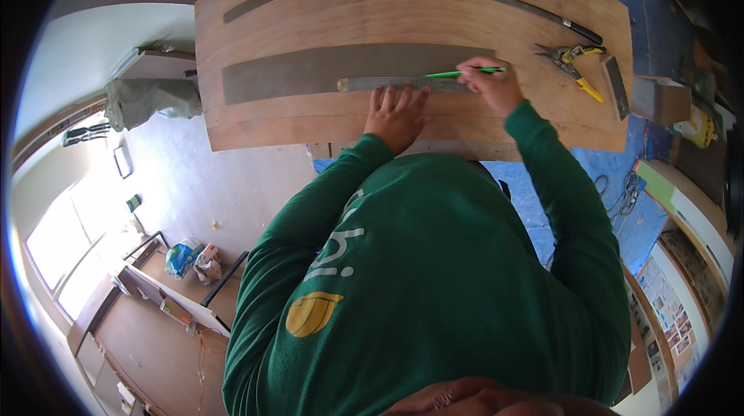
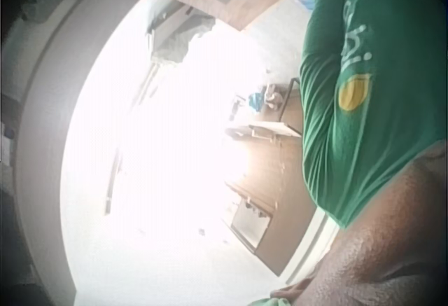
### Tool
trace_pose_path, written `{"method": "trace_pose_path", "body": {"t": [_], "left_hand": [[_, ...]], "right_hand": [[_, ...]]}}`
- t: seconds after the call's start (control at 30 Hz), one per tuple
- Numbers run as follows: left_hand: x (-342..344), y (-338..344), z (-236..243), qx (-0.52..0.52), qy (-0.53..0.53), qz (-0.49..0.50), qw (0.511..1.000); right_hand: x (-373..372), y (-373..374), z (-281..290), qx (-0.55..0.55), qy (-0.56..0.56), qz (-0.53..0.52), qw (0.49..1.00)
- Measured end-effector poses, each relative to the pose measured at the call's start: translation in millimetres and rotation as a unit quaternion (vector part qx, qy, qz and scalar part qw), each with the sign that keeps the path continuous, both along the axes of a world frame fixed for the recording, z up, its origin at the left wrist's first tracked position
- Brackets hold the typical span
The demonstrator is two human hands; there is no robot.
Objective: The person measures a wooden board with a tape measure and marks it with a pencil using a metal ruler as a guide. They then place a dark rectangular strip on the board and mark its edges with the pencil.
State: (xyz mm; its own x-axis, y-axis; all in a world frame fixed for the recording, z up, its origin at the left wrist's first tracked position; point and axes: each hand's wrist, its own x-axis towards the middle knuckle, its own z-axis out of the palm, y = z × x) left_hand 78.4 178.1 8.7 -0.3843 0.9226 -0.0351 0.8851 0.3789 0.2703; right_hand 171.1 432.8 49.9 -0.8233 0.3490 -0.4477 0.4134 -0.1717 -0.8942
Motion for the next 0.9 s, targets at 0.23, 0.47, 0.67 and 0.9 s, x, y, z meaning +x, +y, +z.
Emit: {"method": "trace_pose_path", "body": {"t": [0.23,0.47,0.67,0.9], "left_hand": [[0,2,6,0.031,0.013,0.000,0.999],[-2,4,9,0.033,0.022,-0.010,0.999],[-1,4,7,0.026,0.028,-0.011,0.999],[-1,3,7,0.015,0.030,-0.011,0.999]], "right_hand": [[88,89,17,0.038,-0.047,-0.068,0.996],[101,101,13,0.037,-0.038,-0.085,0.995],[106,102,15,0.026,-0.022,-0.116,0.993],[102,95,8,0.009,-0.007,-0.099,0.995]]}}
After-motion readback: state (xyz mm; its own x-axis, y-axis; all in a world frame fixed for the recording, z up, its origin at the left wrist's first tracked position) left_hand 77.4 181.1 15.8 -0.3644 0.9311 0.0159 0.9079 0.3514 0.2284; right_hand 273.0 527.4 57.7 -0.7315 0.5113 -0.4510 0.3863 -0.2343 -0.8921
